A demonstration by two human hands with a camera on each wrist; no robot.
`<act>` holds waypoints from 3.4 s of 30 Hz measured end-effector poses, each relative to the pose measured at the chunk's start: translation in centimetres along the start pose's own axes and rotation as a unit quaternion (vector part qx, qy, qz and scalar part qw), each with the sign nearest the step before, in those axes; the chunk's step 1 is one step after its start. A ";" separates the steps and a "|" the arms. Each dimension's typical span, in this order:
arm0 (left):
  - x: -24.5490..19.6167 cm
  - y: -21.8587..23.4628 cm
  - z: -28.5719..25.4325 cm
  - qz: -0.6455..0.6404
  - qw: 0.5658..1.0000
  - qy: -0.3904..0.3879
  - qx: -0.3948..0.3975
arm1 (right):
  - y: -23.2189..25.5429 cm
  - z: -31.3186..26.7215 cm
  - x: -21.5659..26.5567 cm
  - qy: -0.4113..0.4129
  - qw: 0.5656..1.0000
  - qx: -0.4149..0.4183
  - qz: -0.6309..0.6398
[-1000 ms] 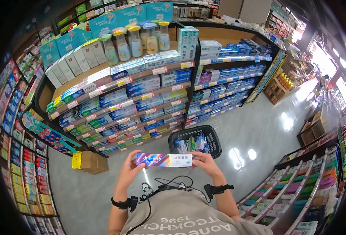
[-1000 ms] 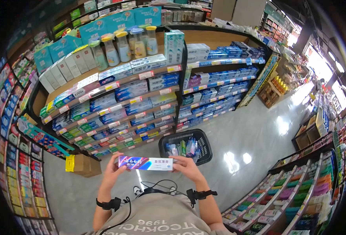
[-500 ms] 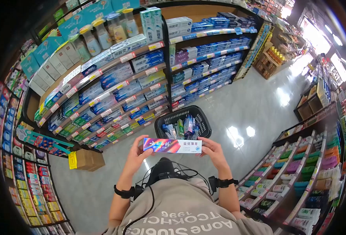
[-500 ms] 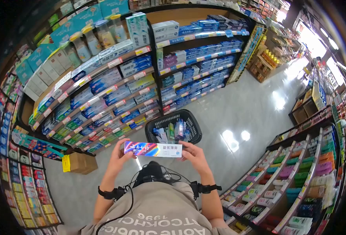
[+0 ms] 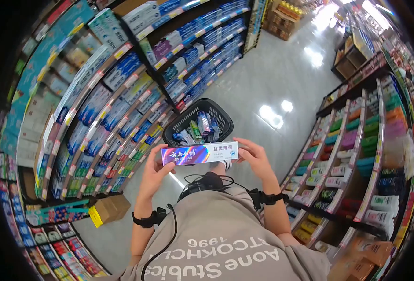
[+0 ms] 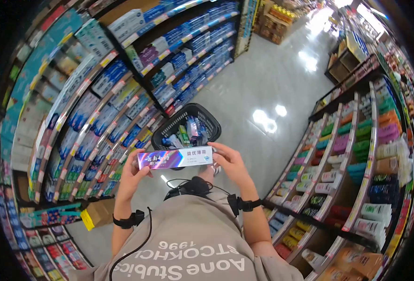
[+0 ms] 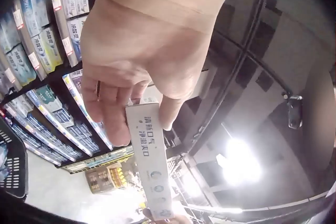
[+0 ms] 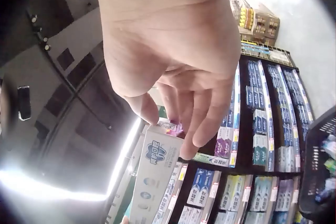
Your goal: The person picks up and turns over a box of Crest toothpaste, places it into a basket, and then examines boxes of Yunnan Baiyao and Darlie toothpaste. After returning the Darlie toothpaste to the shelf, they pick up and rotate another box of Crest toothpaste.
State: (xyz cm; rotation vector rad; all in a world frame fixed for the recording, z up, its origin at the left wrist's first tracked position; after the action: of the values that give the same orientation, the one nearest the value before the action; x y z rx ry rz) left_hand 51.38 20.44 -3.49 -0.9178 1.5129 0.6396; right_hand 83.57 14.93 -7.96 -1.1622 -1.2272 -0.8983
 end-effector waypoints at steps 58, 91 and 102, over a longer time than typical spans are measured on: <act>-4.3 -9.5 42.9 0.236 0.938 0.194 0.167 | 31.4 12.8 8.9 -0.260 0.959 -0.113 0.005; -6.3 -20.4 52.6 -0.045 0.986 0.067 -0.148 | 55.4 37.4 14.1 -0.168 0.925 0.339 0.033; -9.8 -20.9 51.5 -0.019 0.960 -0.035 -0.277 | 52.2 40.4 14.6 -0.101 0.924 0.337 0.150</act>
State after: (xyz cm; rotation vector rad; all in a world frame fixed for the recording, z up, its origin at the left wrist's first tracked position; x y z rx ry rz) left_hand 97.09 53.31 0.36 -1.3259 1.2654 1.0855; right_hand 127.05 66.53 -4.17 -0.8484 -1.3285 -0.0915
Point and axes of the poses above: each hand's wrist, its own z-axis towards the middle knuckle, its own y-axis out of the back of the hand, x = y × z, the point moved 4 cm from there along z, towards the middle knuckle, and after that the axes turned 12 degrees about x, right-handed, at the moved point
